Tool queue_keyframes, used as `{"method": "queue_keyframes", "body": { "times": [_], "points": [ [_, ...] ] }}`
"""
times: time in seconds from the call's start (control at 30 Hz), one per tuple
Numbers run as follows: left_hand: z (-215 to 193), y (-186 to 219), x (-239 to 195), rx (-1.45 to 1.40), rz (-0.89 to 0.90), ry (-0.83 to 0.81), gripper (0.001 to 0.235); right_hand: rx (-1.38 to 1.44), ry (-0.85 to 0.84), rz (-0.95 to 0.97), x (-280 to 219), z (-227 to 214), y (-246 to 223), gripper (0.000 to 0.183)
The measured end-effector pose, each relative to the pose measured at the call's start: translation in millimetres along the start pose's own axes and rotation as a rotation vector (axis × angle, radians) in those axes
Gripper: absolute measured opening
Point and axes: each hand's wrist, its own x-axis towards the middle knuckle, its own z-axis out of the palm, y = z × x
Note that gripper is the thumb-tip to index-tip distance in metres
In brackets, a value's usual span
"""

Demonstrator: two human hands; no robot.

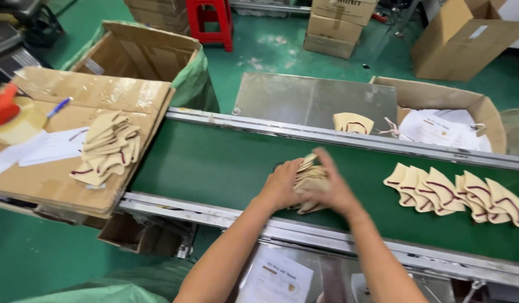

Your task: The person picks up a stack of face masks from a conveyor belt, places them into a plastic package by hand, and then puts the packaged masks into a large green bag.

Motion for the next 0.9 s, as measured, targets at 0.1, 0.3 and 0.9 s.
{"method": "queue_keyframes", "body": {
  "times": [0.1, 0.3, 0.9],
  "points": [
    [7, 18, 2, 0.02, -0.031, 0.135, 0.093, -0.203, -0.105, 0.063, -5, 7, -1, 0.129],
    [1, 13, 11, 0.135, 0.0, 0.057, 0.075, -0.504, -0.016, -0.334, 12, -4, -6, 0.123],
    [-57, -86, -59, -0.567, -0.293, 0.619, 0.062, -0.636, -0.181, 0.121, 52, 8, -26, 0.026]
  ]
}}
